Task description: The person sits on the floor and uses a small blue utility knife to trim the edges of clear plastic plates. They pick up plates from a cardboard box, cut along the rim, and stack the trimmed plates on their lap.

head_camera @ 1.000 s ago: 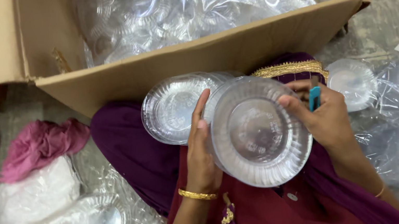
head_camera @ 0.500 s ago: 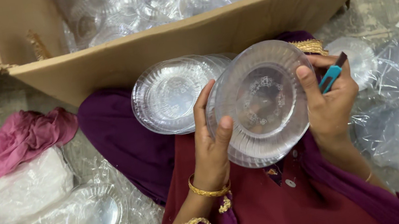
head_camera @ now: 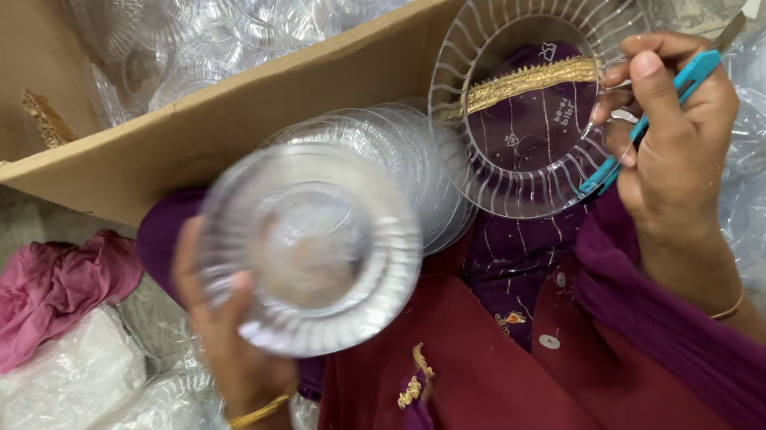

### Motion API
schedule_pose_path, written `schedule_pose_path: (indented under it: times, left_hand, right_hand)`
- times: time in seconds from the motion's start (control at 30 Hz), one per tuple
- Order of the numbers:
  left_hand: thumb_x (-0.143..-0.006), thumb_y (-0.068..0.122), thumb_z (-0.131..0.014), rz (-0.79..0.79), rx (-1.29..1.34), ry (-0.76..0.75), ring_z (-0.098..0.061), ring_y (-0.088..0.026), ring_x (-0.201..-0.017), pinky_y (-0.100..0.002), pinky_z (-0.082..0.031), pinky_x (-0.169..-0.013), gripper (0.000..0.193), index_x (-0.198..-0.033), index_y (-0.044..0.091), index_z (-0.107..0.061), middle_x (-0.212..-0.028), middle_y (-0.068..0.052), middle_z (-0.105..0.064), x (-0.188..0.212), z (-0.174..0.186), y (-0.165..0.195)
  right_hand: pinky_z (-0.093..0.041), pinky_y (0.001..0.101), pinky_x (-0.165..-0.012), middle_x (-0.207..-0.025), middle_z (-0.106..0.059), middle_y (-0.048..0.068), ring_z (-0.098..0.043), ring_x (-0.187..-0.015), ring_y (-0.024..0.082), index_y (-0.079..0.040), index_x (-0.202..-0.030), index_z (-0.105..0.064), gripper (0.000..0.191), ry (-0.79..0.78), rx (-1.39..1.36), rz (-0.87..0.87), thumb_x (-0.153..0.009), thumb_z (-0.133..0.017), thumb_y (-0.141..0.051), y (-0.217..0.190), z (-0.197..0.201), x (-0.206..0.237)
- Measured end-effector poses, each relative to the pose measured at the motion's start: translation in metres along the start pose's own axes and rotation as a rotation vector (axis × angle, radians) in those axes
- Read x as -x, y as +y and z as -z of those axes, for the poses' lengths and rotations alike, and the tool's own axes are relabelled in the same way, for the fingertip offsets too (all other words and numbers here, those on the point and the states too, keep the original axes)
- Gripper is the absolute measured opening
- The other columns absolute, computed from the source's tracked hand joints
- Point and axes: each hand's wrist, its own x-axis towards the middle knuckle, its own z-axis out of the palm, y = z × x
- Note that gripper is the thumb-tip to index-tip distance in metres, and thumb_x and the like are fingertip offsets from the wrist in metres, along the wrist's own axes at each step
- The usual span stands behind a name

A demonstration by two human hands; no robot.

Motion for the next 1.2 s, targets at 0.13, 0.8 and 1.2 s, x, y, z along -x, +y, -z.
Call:
schedule_pose_path:
  times: [0.13,0.8,1.2]
  left_hand:
    - [-0.095,0.005,-0.067,-0.079,-0.035,0.104,-0.060,-0.028,-0.133,-0.045,-0.056,-0.116,0.070,-0.158,0.008,-0.037,-0.145,-0.015,-0.055,0.005,0.011,0.037]
    - [-0.089,0.021,-0.070,0.546,-0.926,-0.407,-0.069,-0.020,-0.113,-0.034,-0.053,-0.097,0.051,-0.138,0.008,-0.059,-0.122,-0.010,-0.072,-0.001,0.071,0.009]
    - [-0.094,0.045,-0.065,-0.037,-0.730,-0.172,-0.068,-0.021,-0.099,-0.035,-0.063,-0.088,0.053,-0.123,0.002,-0.057,-0.109,-0.012,-0.064,0.012,-0.017,0.007]
  right_hand:
    - [-0.036,0.0193,-0.043,-0.098,-0.067,0.014,-0.065,-0.068,0.015,0.001,-0.124,-0.060,0.009,-0.046,-0.034,0.029,-0.118,-0.061,-0.006,0.012,-0.009,0.003]
    - [-0.039,0.0174,-0.047,-0.100,-0.073,0.017,-0.072,-0.072,0.015,0.006,-0.122,-0.060,0.014,-0.155,0.254,-0.023,-0.114,-0.065,-0.005,0.001,-0.016,0.017]
    - [-0.049,0.0217,-0.055,-0.099,-0.073,0.018,-0.074,-0.076,0.017,0.006,-0.117,-0.063,0.014,-0.298,0.252,-0.109,-0.109,-0.066,-0.005,-0.013,-0.017,0.009]
